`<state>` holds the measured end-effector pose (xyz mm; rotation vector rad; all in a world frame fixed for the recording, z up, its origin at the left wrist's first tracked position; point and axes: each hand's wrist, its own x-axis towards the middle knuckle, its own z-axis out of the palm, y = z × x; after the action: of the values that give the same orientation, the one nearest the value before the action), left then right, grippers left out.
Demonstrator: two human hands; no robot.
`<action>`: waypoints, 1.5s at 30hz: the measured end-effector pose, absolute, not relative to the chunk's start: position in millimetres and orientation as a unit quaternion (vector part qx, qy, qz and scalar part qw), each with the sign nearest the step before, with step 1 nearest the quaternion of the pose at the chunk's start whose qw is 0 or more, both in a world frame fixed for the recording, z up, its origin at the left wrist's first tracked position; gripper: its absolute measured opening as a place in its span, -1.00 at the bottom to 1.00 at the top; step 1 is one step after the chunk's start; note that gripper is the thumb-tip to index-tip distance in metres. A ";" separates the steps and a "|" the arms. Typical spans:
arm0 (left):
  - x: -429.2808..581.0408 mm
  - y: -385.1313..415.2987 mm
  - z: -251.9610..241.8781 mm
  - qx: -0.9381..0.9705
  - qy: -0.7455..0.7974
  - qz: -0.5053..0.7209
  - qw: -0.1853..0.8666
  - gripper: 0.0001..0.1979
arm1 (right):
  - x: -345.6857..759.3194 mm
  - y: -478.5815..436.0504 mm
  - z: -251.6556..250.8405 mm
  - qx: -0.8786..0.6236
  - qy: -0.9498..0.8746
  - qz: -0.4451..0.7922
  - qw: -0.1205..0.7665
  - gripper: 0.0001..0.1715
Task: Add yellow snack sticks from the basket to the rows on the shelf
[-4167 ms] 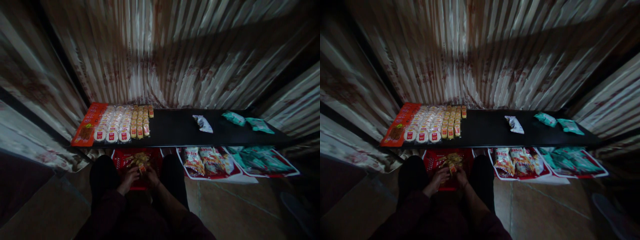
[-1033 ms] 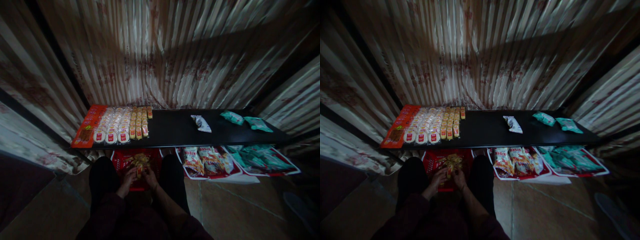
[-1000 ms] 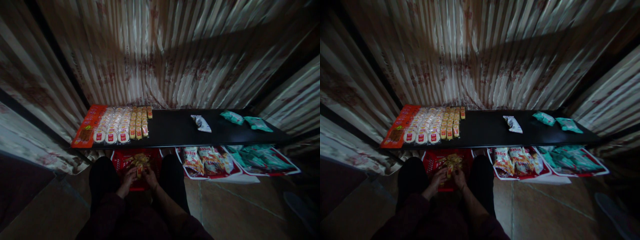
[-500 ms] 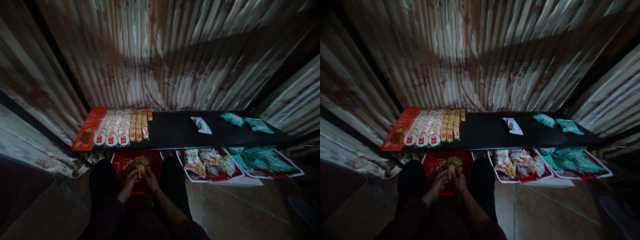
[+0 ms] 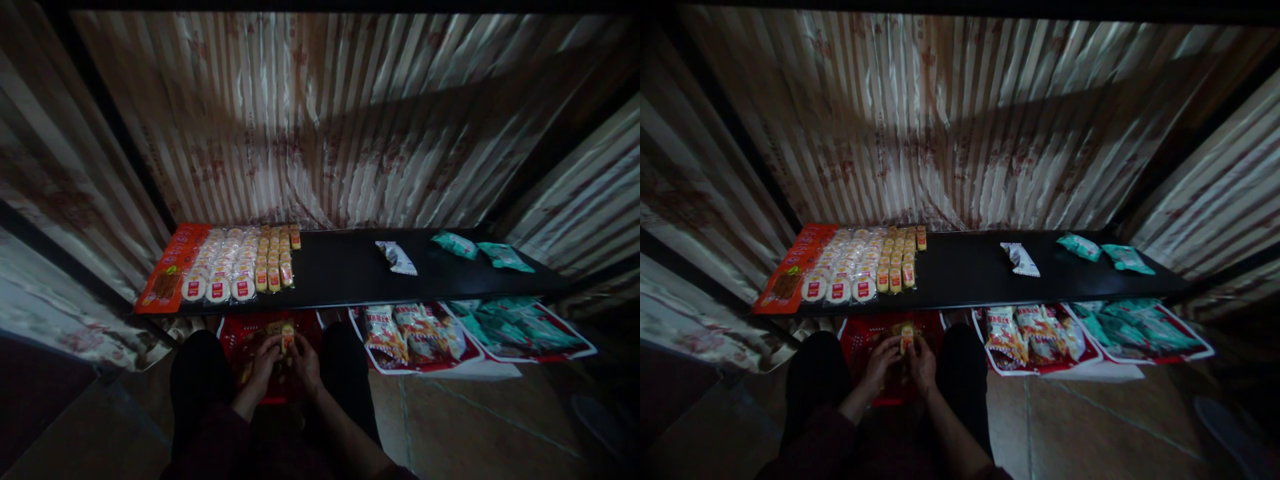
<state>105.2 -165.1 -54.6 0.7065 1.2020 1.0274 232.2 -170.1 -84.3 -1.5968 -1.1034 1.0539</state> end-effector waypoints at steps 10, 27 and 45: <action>124.6 -154.5 -13.6 0.402 0.497 0.463 0.614 -0.73 | 246.2 -161.1 -47.8 -0.625 -0.461 0.363 0.515 -0.53; 165.8 -93.0 14.7 0.510 0.484 0.490 0.516 -0.70 | 280.0 -101.8 7.0 -0.633 -0.499 0.304 0.508 -0.52; 200.0 -55.1 14.6 0.541 0.540 0.445 0.467 -0.62 | 303.4 -45.9 10.6 -0.661 -0.531 0.253 0.466 -0.55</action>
<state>200.0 -55.1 14.6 1.3276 1.3243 1.0922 303.4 -45.9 10.6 -1.6228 -1.3022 0.6213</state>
